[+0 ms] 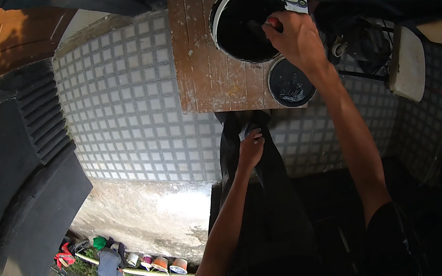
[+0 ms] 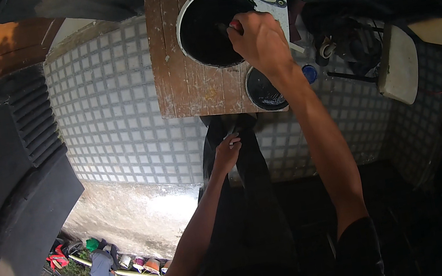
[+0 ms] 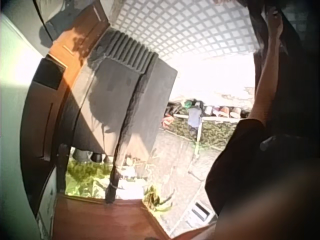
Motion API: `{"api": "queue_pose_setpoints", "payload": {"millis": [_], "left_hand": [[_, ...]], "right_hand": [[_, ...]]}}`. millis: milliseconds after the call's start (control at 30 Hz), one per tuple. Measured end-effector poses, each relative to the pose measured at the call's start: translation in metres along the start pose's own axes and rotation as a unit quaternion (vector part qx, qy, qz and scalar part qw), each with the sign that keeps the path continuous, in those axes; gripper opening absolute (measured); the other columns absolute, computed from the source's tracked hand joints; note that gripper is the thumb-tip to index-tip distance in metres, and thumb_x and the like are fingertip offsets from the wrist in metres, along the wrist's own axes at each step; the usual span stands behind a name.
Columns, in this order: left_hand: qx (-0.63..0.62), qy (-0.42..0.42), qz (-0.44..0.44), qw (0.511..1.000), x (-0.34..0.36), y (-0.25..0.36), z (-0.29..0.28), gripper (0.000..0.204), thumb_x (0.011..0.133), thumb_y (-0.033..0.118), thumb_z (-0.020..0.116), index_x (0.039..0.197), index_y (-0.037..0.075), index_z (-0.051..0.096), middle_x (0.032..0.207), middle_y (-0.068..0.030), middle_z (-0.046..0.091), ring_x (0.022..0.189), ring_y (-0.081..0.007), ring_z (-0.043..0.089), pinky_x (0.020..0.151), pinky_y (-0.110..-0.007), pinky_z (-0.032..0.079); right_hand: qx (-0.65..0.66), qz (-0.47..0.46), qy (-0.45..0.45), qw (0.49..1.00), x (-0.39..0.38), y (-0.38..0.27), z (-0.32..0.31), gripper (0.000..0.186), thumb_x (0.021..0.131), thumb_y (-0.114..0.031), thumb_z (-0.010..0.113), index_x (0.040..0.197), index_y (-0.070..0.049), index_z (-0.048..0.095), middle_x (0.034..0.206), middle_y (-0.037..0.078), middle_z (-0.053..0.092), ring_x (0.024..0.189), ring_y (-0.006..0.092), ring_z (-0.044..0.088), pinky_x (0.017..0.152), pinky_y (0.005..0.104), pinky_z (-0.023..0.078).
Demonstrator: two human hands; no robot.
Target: Painting a slatted wooden ceiling with black paint using a brush.
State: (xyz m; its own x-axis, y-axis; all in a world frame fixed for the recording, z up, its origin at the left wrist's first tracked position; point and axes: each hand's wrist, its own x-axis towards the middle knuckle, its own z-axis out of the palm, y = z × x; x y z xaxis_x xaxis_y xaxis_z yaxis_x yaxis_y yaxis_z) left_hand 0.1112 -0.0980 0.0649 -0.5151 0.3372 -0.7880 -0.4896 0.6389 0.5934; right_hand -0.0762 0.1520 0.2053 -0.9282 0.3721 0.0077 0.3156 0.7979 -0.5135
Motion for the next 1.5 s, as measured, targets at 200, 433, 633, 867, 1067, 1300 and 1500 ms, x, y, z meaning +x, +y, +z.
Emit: {"api": "queue_pose_setpoints", "payload": {"millis": [200,433,633,867,1067,1300,1500], "left_hand": [[-0.058,-0.018,0.024,0.998,0.039,0.023,0.027,0.043,0.081,0.016,0.056,0.122,0.004,0.05,0.109,-0.0145,0.062,0.101,-0.023,0.06,0.083,-0.031,0.047],[-0.166,-0.044,-0.027,0.985,0.069,0.023,0.054,0.044,0.083,0.017,0.056,0.123,0.006,0.043,0.109,-0.0076,0.058,0.09,-0.0188,0.059,0.074,-0.033,0.048],[-0.287,-0.092,-0.091,0.949,0.07,0.042,0.065,0.034,0.084,0.017,0.054,0.116,0.008,0.043,0.104,-0.006,0.057,0.09,-0.0189,0.058,0.075,-0.036,0.048],[-0.297,-0.096,-0.119,0.943,0.069,0.059,0.062,0.033,0.085,0.019,0.054,0.114,0.006,0.044,0.107,-0.0087,0.055,0.094,-0.0224,0.057,0.08,-0.039,0.048],[-0.332,-0.096,-0.152,0.926,0.071,0.065,0.062,0.03,0.087,0.019,0.05,0.114,0.007,0.044,0.108,-0.0091,0.054,0.099,-0.0232,0.055,0.083,-0.039,0.047],[-0.456,-0.108,-0.073,0.88,0.072,0.048,0.061,0.023,0.092,0.018,0.042,0.112,0.005,0.044,0.11,-0.0095,0.054,0.106,-0.0229,0.054,0.089,-0.038,0.045],[-0.463,-0.132,-0.067,0.874,0.074,0.053,0.054,0.024,0.091,0.018,0.041,0.111,0.006,0.045,0.107,-0.0097,0.056,0.106,-0.0234,0.056,0.092,-0.039,0.043]], "right_hand": [[0.076,0.044,0.012,0.996,-0.013,-0.006,-0.046,0.018,0.074,-0.013,0.064,0.083,0.002,0.066,0.071,0.017,0.063,0.063,0.0312,0.063,0.061,0.0328,0.049],[0.189,0.109,0.09,0.972,-0.037,-0.002,-0.061,0.024,0.075,-0.016,0.068,0.091,0.0,0.068,0.076,0.014,0.066,0.063,0.0166,0.062,0.06,0.027,0.047],[0.271,0.189,0.124,0.936,-0.062,0.021,-0.045,0.027,0.076,-0.02,0.07,0.095,0.0,0.068,0.071,0.008,0.064,0.061,0.0098,0.056,0.056,0.0234,0.043],[0.364,0.237,0.153,0.888,-0.078,0.022,-0.035,0.03,0.078,-0.021,0.071,0.098,0.002,0.066,0.063,0.001,0.056,0.051,0.0052,0.045,0.047,0.0207,0.036],[0.395,0.262,0.169,0.864,-0.088,0.028,-0.029,0.034,0.079,-0.022,0.071,0.1,0.003,0.064,0.064,0.002,0.058,0.051,0.0054,0.046,0.048,0.0202,0.038],[0.417,0.272,0.167,0.851,-0.098,0.032,-0.022,0.037,0.079,-0.022,0.07,0.104,0.004,0.062,0.068,0.004,0.062,0.051,0.0061,0.049,0.049,0.0198,0.04],[0.32,0.242,0.128,0.907,-0.098,0.029,-0.032,0.025,0.081,-0.013,0.065,0.099,0.003,0.063,0.069,0.008,0.063,0.052,0.0086,0.056,0.051,0.0225,0.044]]}}
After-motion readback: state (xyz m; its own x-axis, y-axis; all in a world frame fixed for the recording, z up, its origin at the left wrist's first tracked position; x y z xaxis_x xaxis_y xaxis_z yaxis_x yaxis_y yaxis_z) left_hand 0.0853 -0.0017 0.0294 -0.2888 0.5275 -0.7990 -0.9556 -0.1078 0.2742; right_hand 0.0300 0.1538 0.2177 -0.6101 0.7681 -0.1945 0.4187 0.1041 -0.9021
